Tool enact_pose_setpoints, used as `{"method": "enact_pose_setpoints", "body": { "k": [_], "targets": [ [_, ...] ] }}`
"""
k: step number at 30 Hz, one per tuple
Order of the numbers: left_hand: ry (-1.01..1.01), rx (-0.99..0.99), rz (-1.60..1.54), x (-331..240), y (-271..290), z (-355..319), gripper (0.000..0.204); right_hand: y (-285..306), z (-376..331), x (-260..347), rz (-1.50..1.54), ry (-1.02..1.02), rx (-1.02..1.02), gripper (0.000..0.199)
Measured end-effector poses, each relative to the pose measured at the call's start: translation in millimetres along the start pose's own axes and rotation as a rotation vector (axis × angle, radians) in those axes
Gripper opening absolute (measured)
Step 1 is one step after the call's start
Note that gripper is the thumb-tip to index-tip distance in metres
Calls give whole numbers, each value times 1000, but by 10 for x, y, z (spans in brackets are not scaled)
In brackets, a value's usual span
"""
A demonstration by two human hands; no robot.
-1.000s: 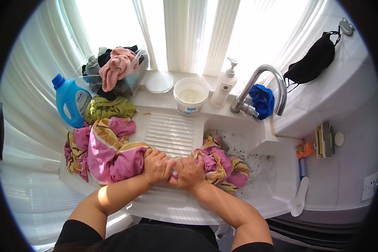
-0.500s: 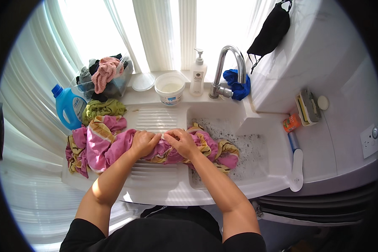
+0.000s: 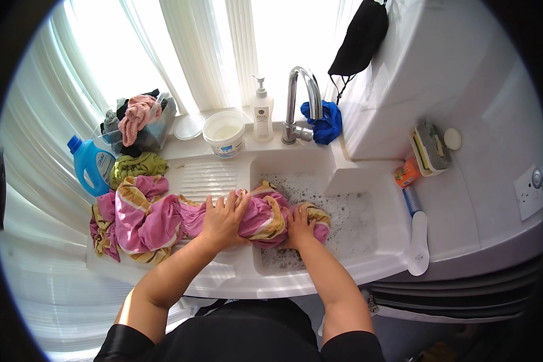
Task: The person washes a piece of pink and yellow striped fabric in a sink by hand, scrubbing it against a built-in washboard and dipping it into soapy water.
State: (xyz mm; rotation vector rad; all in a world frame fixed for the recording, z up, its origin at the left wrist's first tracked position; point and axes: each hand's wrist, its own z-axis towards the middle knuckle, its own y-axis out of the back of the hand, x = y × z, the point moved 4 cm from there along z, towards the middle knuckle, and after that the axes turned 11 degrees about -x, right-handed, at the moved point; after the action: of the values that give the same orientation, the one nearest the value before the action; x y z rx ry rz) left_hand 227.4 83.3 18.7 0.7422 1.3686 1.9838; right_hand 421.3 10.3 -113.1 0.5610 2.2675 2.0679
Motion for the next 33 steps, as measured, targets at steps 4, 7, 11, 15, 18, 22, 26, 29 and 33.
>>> {"method": "enact_pose_setpoints", "body": {
  "k": [4,7,11,15,18,22,26,29,33],
  "targets": [
    [27,55,-85,12,-102,73,105,-504,410,-252,-20,56,-186,44],
    [70,45,-154,164,-128,11,100,-304,469,-211,132,39,-334,21],
    [222,147,-350,372,223,36,88,476,431,-186,407,-64,-686,12],
    [411,70,-564,958,626,-109,73,1520,378,225,575,132,-848,16],
    [440,-112,-617,1448,1106,-229,65,1863,315,682,773,225,-814,16],
    [679,-316,-576,1999,1568,-469,47,1735,347,1457,948,300,-753,20],
    [856,-229,-396,2415,1128,-714,46,1074,457,1998,756,353,-512,25],
    [864,-160,-394,2716,299,-897,56,605,447,2114,569,439,-391,29],
    [939,152,-56,2632,564,-586,57,733,537,2089,700,393,-223,39]
  ]
}}
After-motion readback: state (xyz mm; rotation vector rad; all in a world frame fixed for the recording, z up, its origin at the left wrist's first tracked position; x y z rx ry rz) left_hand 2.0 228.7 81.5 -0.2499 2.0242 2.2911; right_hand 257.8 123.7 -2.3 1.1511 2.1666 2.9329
